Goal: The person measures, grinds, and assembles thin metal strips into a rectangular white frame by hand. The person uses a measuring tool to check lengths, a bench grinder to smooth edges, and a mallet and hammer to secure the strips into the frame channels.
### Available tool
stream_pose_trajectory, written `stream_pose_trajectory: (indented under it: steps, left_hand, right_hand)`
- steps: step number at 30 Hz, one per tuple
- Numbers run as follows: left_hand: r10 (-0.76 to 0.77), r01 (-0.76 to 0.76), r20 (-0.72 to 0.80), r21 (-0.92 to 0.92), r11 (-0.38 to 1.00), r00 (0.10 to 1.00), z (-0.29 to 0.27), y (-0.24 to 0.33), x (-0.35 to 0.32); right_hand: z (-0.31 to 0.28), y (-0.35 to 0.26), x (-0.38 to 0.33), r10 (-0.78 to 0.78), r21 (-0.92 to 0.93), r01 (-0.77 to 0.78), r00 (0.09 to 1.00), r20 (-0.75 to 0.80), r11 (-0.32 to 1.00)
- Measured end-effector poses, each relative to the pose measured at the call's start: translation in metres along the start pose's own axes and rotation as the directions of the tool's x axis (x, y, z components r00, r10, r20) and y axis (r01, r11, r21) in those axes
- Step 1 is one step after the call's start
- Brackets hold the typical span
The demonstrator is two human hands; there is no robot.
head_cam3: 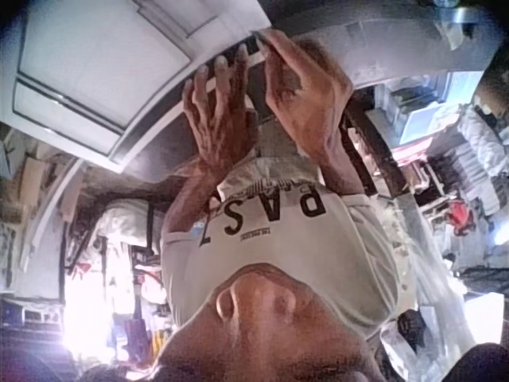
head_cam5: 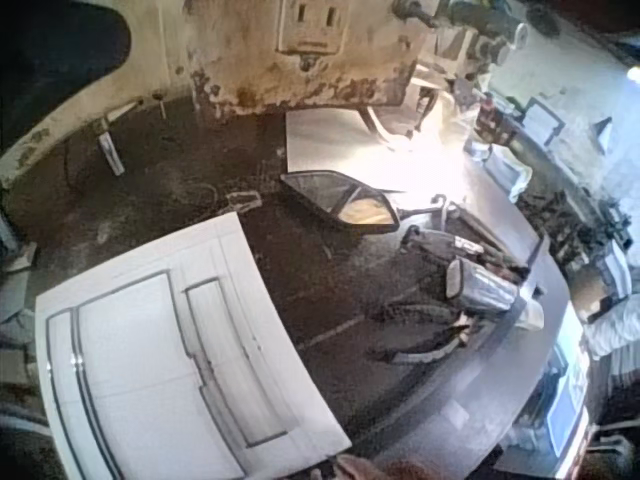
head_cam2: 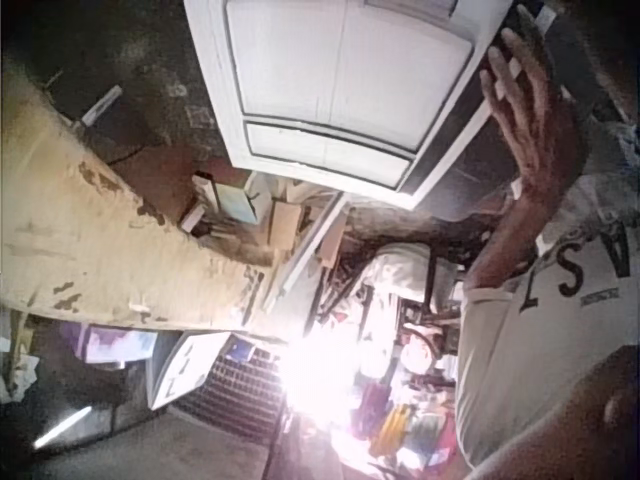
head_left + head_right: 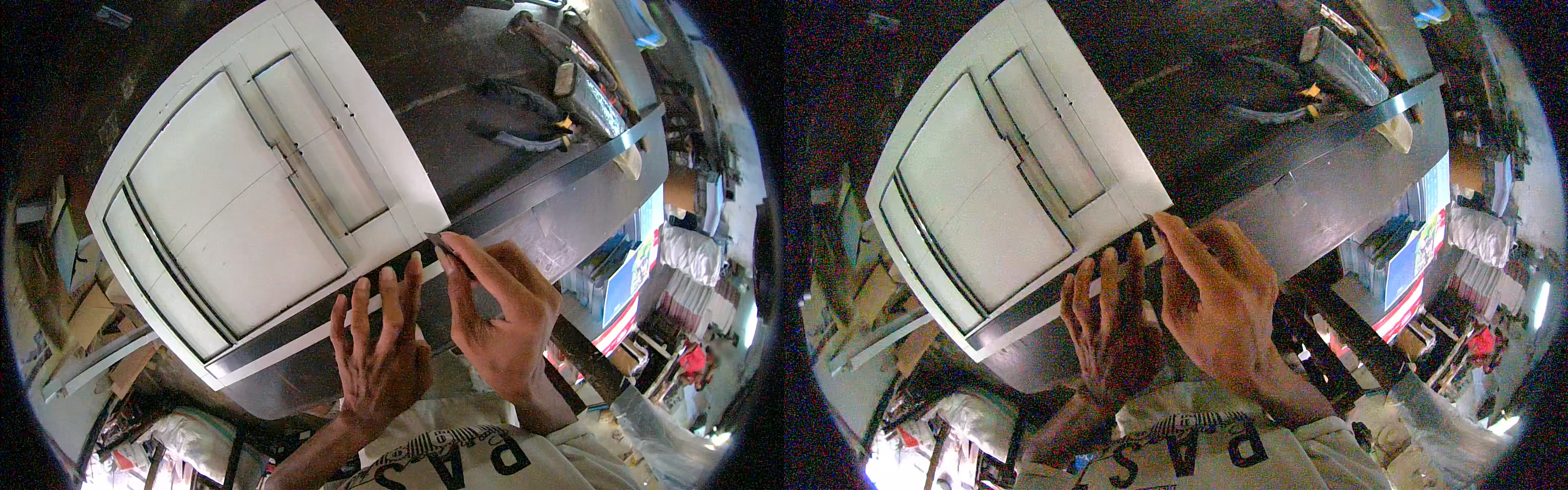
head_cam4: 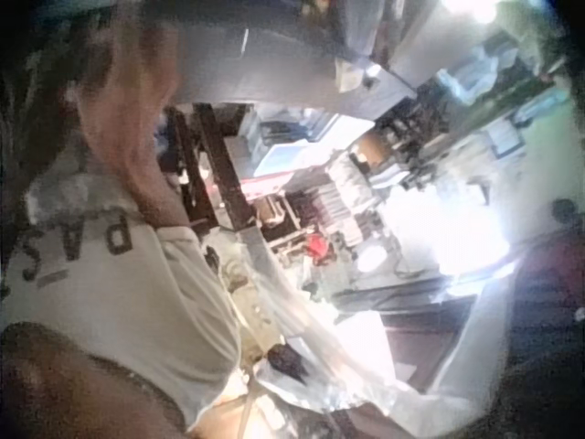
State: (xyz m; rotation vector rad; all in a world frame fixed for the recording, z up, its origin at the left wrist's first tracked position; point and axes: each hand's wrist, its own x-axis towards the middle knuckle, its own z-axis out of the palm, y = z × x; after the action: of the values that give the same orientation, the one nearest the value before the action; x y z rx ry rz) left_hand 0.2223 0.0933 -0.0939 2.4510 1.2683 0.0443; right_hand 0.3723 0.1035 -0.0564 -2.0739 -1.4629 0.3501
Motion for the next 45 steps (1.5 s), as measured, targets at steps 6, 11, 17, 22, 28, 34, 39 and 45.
stream_pose_trajectory:
  steps: [6,11,17,22,28,34,39,45]
  left_hand:
    - [0.057,-0.053,-0.054,0.065,0.996,0.997,0.004,-0.006,-0.001]
    - [0.087,-0.080,-0.059,0.099,0.992,0.995,0.007,-0.010,-0.003]
    - [0.017,-0.004,-0.089,0.145,0.989,0.996,0.010,0.000,-0.003]
    - [0.006,0.001,-0.051,0.135,0.991,0.999,0.007,0.006,0.000]
    - [-0.009,0.009,0.033,0.016,1.000,0.999,-0.017,0.015,0.010]
    - [-0.139,0.134,-0.091,-0.059,0.989,0.986,-0.027,0.021,-0.004]
    - [-0.209,0.169,0.007,-0.617,0.768,0.978,-0.066,0.030,-0.078]
    - [-0.739,-0.321,-0.132,-0.940,-0.119,0.661,-0.136,0.058,-0.170]
  right_hand:
    - [0.007,0.002,-0.011,0.015,0.040,-0.017,0.999,0.032,0.999]
    - [0.008,-0.007,-0.006,-0.002,0.015,0.002,1.000,0.004,1.000]
    - [0.004,-0.006,-0.017,-0.022,0.007,0.022,0.998,0.053,1.000]
    - [-0.014,0.007,-0.053,0.071,-0.031,-0.068,0.989,0.129,0.997]
    - [-0.035,0.048,-0.030,0.221,0.023,-0.223,0.973,0.072,0.975]
    - [-0.021,0.117,0.026,0.535,0.798,-0.547,0.766,0.355,0.253]
    - [-0.060,0.068,0.008,0.435,0.857,-0.369,0.879,0.196,0.359]
    - [-0.141,-0.037,-0.055,0.348,0.849,-0.311,0.923,0.163,0.427]
